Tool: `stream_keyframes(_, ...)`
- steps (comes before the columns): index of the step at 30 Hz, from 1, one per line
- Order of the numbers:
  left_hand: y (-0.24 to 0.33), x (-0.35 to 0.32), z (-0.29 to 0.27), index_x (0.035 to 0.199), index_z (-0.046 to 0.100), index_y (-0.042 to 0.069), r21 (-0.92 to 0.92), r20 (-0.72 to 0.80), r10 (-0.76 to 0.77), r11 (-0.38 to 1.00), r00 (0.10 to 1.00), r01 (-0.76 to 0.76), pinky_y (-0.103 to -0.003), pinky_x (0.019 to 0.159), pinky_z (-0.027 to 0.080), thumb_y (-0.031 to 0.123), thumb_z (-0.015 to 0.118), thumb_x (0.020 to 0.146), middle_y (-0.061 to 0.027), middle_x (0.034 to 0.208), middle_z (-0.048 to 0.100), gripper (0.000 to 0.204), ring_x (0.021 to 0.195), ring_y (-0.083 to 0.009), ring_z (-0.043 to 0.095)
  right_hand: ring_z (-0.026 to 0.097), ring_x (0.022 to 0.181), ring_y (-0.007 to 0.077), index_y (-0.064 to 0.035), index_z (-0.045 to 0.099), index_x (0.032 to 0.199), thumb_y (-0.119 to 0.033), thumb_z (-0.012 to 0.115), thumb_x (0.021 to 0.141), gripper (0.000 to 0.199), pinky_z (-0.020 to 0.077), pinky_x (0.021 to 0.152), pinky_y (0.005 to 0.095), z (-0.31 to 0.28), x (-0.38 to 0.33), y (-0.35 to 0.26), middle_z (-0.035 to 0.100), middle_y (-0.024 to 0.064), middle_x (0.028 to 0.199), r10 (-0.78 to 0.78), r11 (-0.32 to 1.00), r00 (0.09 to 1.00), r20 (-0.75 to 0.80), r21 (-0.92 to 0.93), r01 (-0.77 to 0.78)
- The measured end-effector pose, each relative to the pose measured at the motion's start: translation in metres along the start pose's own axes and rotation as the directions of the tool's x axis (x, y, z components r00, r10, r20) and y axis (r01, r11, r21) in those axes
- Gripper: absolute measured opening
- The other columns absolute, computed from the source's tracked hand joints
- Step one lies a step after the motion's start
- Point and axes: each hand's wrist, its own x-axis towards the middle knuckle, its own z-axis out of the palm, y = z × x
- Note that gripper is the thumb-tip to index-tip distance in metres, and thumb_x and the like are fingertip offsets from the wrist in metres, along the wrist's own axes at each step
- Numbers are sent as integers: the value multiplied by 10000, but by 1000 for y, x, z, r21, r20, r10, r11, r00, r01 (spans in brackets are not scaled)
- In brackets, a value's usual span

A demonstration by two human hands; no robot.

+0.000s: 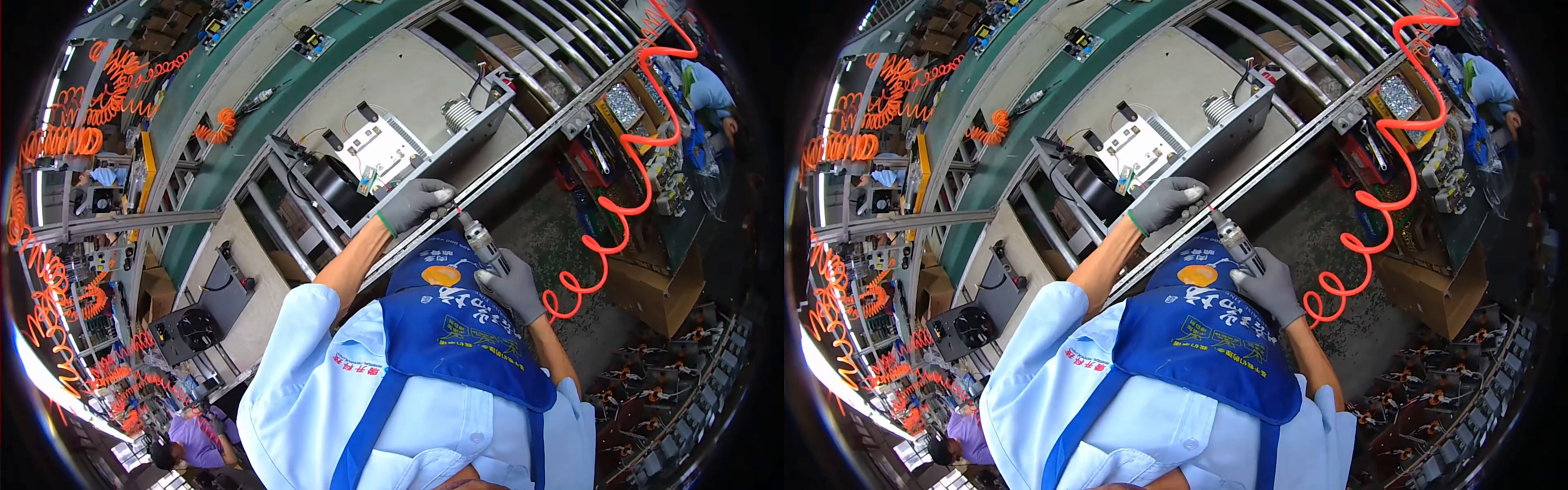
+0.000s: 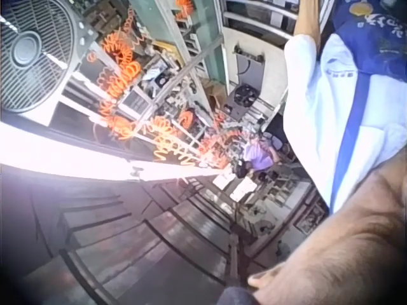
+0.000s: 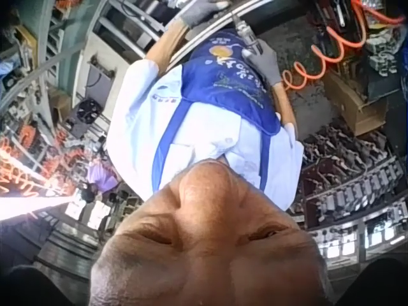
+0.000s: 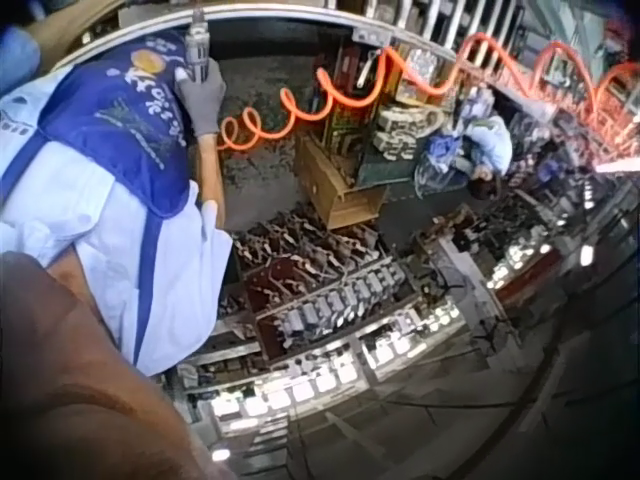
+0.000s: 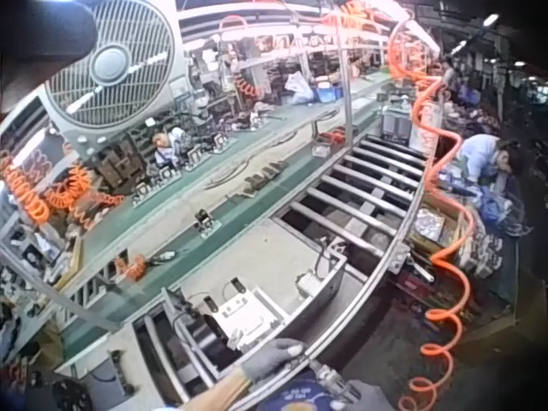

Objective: Assembling various electrical components like fans and heatsinks onto a metal frame using an electric screwdriver.

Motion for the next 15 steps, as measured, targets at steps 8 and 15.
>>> stream_keyframes(8, 56, -28, 2, 985, 709, 6, 743, -185, -23, 651, 983, 155, -267, 623, 487, 409, 643, 909, -75, 782, 673, 415, 690, -116, 610, 642, 757, 135, -27, 640, 1043, -264, 780, 746, 406, 510, 714, 317, 14, -1, -8, 676, 99, 823, 70, 995, 997, -19, 73, -68)
stream_keyframes(15, 92, 43, -47, 1190, 617, -3, 953, 148, 367, 195, 918, -232, -440, 918, 476, 634, 493, 884, -231, 1097, 658, 718, 1048, -386, 623, 673, 793, 192, -22, 643, 1034, -270, 764, 751, 396, 516, 732, 350, 24, 23, -2, 687, 127, 847, 134, 990, 990, -40, 46, -132)
